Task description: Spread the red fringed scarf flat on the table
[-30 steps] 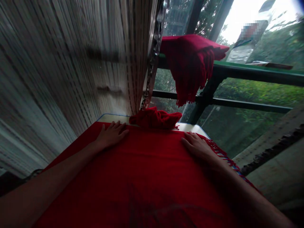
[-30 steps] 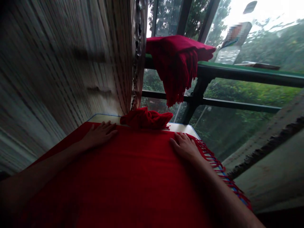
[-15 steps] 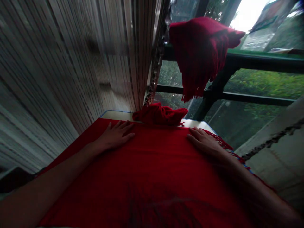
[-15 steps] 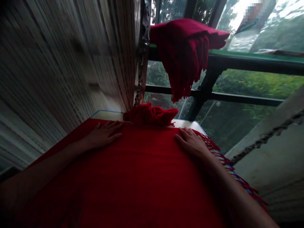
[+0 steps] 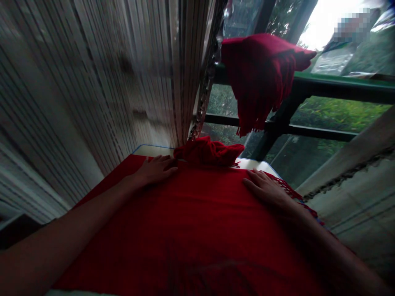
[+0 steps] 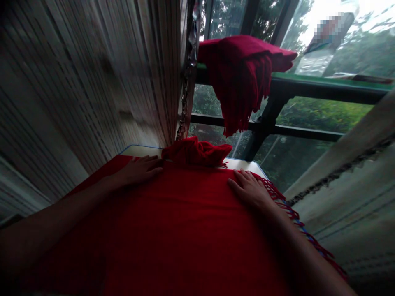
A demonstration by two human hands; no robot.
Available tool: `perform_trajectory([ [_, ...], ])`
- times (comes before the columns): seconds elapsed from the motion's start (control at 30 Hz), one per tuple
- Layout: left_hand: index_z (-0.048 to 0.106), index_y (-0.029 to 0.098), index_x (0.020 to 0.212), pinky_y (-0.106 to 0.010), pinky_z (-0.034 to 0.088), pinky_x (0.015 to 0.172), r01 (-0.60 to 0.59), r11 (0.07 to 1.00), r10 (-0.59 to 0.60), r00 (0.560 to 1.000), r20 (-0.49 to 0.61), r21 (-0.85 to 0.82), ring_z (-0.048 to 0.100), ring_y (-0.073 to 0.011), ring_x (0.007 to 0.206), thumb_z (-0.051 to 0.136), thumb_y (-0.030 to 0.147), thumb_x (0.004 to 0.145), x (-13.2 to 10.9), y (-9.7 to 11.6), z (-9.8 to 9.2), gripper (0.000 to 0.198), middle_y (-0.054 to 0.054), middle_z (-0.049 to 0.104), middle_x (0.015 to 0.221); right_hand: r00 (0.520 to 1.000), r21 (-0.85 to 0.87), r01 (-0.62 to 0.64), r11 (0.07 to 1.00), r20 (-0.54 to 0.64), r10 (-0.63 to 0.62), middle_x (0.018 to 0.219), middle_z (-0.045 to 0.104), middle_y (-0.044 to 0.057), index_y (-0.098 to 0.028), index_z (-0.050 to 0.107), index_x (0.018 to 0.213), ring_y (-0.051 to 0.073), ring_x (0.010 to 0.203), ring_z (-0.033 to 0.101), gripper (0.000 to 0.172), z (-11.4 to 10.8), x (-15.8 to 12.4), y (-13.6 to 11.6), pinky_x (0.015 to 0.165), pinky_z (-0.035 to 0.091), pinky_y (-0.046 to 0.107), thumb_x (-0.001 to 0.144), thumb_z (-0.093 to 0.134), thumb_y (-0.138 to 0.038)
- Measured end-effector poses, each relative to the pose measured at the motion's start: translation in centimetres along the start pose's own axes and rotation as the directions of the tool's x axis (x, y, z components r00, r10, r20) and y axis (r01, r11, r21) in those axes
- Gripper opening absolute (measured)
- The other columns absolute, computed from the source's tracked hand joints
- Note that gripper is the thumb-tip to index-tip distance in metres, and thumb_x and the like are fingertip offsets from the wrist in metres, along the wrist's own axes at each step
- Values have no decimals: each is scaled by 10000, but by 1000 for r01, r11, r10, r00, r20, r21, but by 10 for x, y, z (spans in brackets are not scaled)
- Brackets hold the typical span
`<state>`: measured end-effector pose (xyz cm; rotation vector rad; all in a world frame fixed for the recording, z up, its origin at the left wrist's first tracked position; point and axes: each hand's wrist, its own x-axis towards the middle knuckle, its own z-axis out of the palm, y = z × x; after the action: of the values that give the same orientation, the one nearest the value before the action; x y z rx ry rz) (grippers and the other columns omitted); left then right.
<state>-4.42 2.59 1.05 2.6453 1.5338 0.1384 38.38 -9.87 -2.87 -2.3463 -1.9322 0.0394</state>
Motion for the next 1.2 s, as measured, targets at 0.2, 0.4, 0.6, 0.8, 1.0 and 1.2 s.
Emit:
perform_trajectory([
  [0.2, 248, 327, 1668, -734, 49, 1230, 14, 1000, -14, 1000, 21, 0, 73, -380, 1614, 190, 658, 1054, -4, 1, 11, 701, -35, 142, 1754, 1000, -17, 4, 1000, -6, -4, 1738, 246, 120, -209, 345, 1632, 339, 1605, 195, 836, 2, 2, 4, 1282, 247, 596, 1002, 192, -738],
  [0.4, 201, 231, 1683, -650, 39, 1275, -4, 999, 6, 999, 48, -33, 31, -315, 1624, 142, 615, 1064, -10, 5, 3, 731, -34, 142, 1747, 1000, 2, 7, 1000, -7, -7, 1731, 258, 129, -196, 348, 1630, 343, 1601, 209, 845, 0, 3, 6, 1283, 233, 614, 999, 198, -738],
  [0.6, 146, 211, 1689, -666, 53, 1271, -17, 1000, 19, 997, 77, -21, 30, -319, 1624, 162, 684, 1040, -11, 5, 5, 803, -38, 107, 1747, 1000, 20, 21, 1000, -2, -21, 1731, 250, 142, -170, 362, 1624, 347, 1604, 186, 892, 1, 4, 9, 1293, 207, 605, 984, 188, -766],
  [0.8, 133, 217, 1689, -681, 61, 1265, -20, 1000, 20, 998, 66, -1, 47, -334, 1621, 172, 686, 1040, -9, 5, 6, 802, -40, 115, 1745, 1000, 27, 16, 1000, -11, -15, 1734, 240, 136, -189, 360, 1626, 334, 1603, 197, 888, 4, 7, 14, 1296, 211, 591, 977, 218, -779],
  [1.0, 136, 229, 1690, -686, 55, 1264, -23, 1000, 23, 998, 52, 7, 53, -335, 1621, 159, 700, 1037, -7, 2, 9, 805, -27, 122, 1746, 998, 38, 52, 998, -41, -51, 1710, 312, 136, -198, 411, 1600, 335, 1595, 227, 849, 3, 6, 14, 1295, 239, 576, 985, 245, -761],
  [1.2, 139, 246, 1690, -695, 57, 1262, -28, 1000, 28, 999, 45, -3, 60, -345, 1619, 177, 706, 1036, -6, -1, 12, 800, -25, 133, 1746, 999, 43, 39, 998, -16, -38, 1722, 270, 158, -160, 377, 1613, 356, 1598, 209, 872, 0, 5, 11, 1285, 232, 619, 988, 242, -753],
])
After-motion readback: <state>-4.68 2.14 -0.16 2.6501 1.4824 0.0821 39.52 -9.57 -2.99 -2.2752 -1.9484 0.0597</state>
